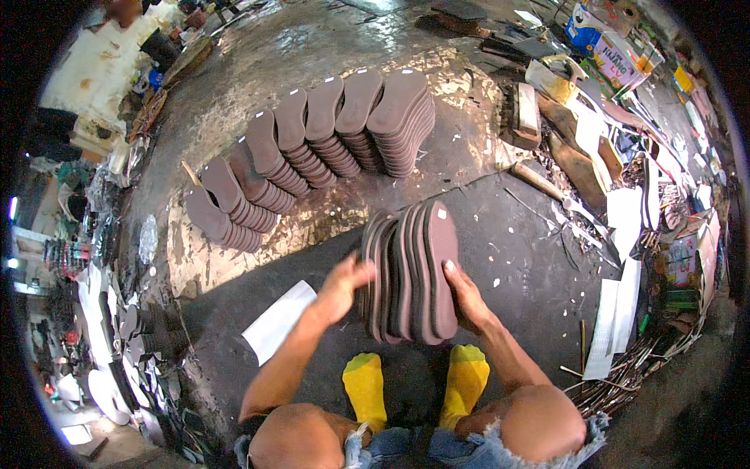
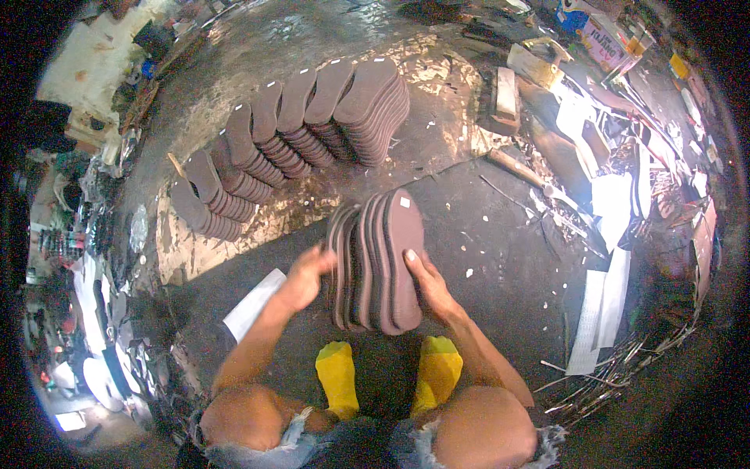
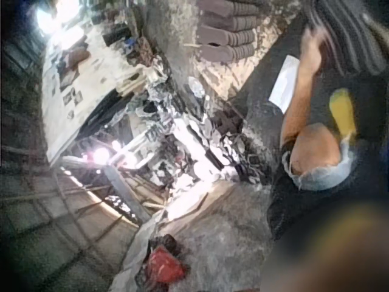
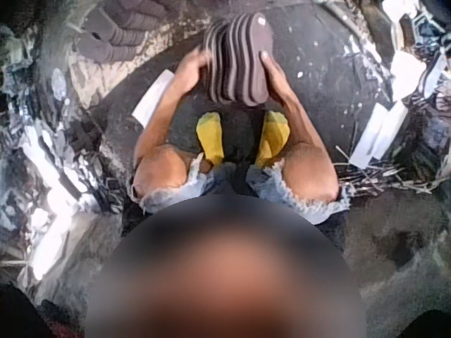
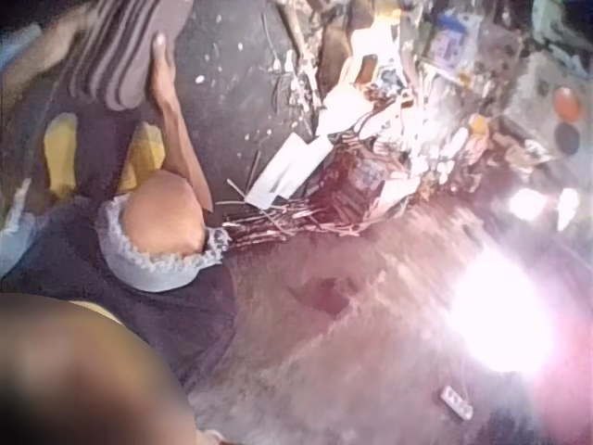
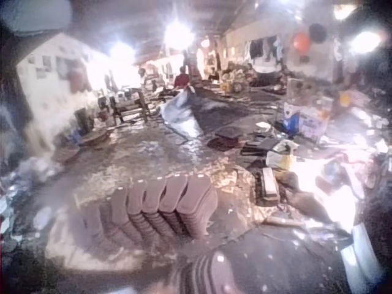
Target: The person sits on the floor and repeatedly picks up brown shoe soles, peels small white labels from a sheet, and sticks them onto the soles. They then stack the labeled soles into a growing pile.
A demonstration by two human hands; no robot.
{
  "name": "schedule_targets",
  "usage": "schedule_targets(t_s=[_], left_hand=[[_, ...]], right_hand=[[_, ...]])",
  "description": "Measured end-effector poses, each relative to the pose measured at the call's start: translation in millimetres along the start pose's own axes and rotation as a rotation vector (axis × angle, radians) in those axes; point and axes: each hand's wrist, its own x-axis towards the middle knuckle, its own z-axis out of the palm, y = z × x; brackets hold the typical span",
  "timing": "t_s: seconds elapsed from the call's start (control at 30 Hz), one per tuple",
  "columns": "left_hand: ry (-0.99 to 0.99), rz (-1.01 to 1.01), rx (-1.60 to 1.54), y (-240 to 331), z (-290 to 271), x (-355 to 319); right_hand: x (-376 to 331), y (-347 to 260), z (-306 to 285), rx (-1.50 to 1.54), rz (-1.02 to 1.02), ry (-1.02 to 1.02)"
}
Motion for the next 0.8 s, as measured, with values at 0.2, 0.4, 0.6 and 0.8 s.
schedule_targets(t_s=[0.2, 0.4, 0.6, 0.8], left_hand=[[0.049, 0.163, 0.549, -50, 22, -9], [0.188, 0.579, 0.808, -26, 34, -27], [0.292, 0.919, 0.966, -24, 54, -53], [0.3, 0.673, 0.544, -53, 56, -41]], right_hand=[[-30, 1, -28, -0.918, -0.395, 0.169], [-57, -28, 8, -0.984, -0.544, 0.125], [-58, -29, 13, -0.799, -0.978, 0.099], [-65, -36, 7, -0.906, -0.701, 0.231]])
